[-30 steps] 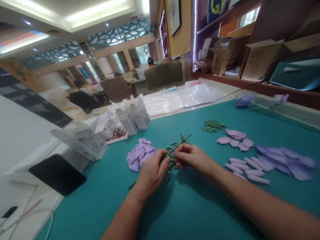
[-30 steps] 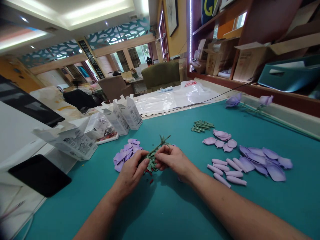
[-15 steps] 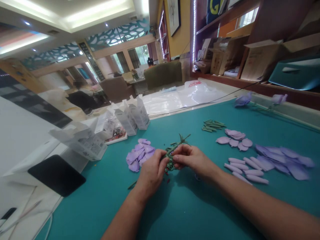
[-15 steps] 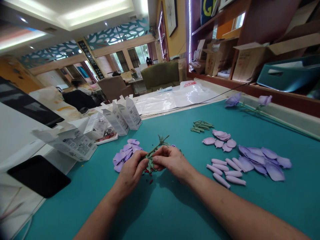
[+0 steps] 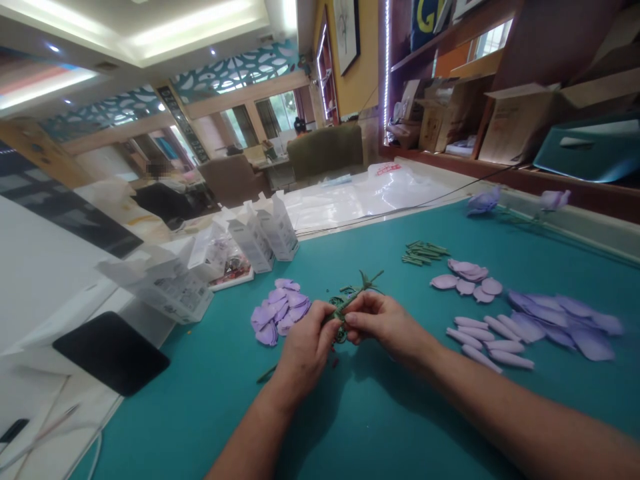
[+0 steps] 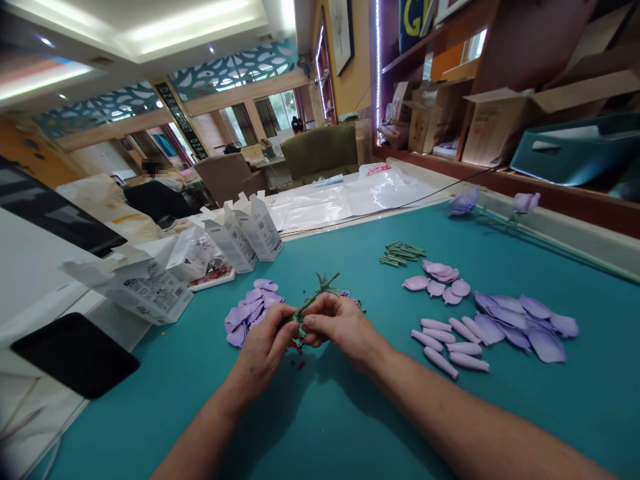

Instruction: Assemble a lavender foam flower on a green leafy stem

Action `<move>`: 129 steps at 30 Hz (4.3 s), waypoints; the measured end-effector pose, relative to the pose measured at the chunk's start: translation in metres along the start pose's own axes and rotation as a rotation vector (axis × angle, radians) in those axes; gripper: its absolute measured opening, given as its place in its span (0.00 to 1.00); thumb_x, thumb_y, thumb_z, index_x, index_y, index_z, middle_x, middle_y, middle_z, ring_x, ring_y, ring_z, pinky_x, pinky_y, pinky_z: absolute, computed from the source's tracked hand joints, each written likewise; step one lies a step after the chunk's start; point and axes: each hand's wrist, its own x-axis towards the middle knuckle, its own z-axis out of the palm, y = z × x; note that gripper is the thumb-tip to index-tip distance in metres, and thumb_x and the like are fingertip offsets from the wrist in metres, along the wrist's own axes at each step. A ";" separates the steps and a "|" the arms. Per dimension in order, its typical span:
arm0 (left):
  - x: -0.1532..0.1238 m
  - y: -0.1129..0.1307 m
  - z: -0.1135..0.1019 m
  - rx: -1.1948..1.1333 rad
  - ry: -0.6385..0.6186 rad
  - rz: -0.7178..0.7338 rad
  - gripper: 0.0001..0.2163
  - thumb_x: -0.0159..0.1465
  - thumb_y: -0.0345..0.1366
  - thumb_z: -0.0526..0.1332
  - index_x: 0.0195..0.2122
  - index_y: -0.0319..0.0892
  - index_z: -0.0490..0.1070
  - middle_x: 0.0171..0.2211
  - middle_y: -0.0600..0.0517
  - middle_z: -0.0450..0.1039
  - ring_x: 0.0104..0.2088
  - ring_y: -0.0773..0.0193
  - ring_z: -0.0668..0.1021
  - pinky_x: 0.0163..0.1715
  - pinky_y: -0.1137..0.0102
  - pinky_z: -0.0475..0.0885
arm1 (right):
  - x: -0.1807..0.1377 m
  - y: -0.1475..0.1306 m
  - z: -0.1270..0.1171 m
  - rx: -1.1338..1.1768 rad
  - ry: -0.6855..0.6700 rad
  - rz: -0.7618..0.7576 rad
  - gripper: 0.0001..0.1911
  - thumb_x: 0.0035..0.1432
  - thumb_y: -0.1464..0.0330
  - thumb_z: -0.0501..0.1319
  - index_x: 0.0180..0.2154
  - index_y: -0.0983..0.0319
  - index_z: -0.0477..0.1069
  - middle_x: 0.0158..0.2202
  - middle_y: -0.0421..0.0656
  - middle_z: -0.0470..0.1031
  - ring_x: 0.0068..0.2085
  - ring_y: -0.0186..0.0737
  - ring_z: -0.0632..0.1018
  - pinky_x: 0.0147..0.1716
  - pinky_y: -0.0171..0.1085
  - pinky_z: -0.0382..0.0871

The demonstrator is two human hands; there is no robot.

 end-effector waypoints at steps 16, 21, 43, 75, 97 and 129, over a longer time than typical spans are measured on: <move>0.003 -0.004 0.000 0.061 0.041 0.021 0.10 0.66 0.40 0.50 0.39 0.43 0.66 0.31 0.51 0.72 0.31 0.62 0.74 0.32 0.68 0.66 | 0.003 0.004 -0.001 0.105 -0.027 0.078 0.20 0.38 0.59 0.75 0.28 0.63 0.73 0.23 0.40 0.77 0.24 0.34 0.78 0.26 0.33 0.72; 0.003 -0.007 -0.004 0.093 0.118 0.025 0.10 0.65 0.41 0.51 0.40 0.42 0.67 0.32 0.50 0.73 0.32 0.61 0.75 0.34 0.67 0.67 | 0.006 0.005 -0.004 0.145 0.010 0.113 0.21 0.40 0.57 0.75 0.30 0.63 0.72 0.25 0.41 0.78 0.25 0.33 0.78 0.25 0.31 0.71; 0.000 -0.003 0.004 0.219 0.083 0.070 0.11 0.66 0.40 0.49 0.36 0.43 0.68 0.27 0.52 0.71 0.28 0.62 0.72 0.29 0.69 0.63 | 0.005 0.002 -0.005 -0.023 -0.012 0.117 0.26 0.35 0.52 0.74 0.25 0.63 0.67 0.19 0.37 0.74 0.19 0.30 0.73 0.20 0.30 0.67; 0.005 -0.011 -0.013 0.206 0.152 0.025 0.11 0.66 0.43 0.50 0.35 0.43 0.67 0.30 0.51 0.73 0.33 0.60 0.75 0.31 0.69 0.65 | -0.009 0.034 -0.003 -1.701 -0.428 -0.558 0.10 0.61 0.76 0.54 0.30 0.64 0.72 0.30 0.43 0.74 0.25 0.34 0.69 0.21 0.37 0.44; 0.001 -0.003 -0.013 0.176 0.099 0.061 0.10 0.64 0.42 0.53 0.32 0.42 0.68 0.25 0.53 0.69 0.28 0.63 0.71 0.28 0.70 0.62 | 0.006 0.002 -0.010 -0.359 -0.165 -0.084 0.08 0.44 0.70 0.64 0.29 0.61 0.68 0.23 0.34 0.67 0.25 0.31 0.68 0.26 0.33 0.62; 0.000 0.000 -0.014 0.135 -0.013 0.075 0.12 0.66 0.43 0.50 0.31 0.43 0.67 0.26 0.53 0.69 0.28 0.63 0.71 0.29 0.69 0.62 | 0.002 -0.010 -0.011 -0.414 -0.101 -0.177 0.07 0.48 0.64 0.64 0.26 0.61 0.72 0.20 0.36 0.69 0.25 0.33 0.69 0.26 0.34 0.63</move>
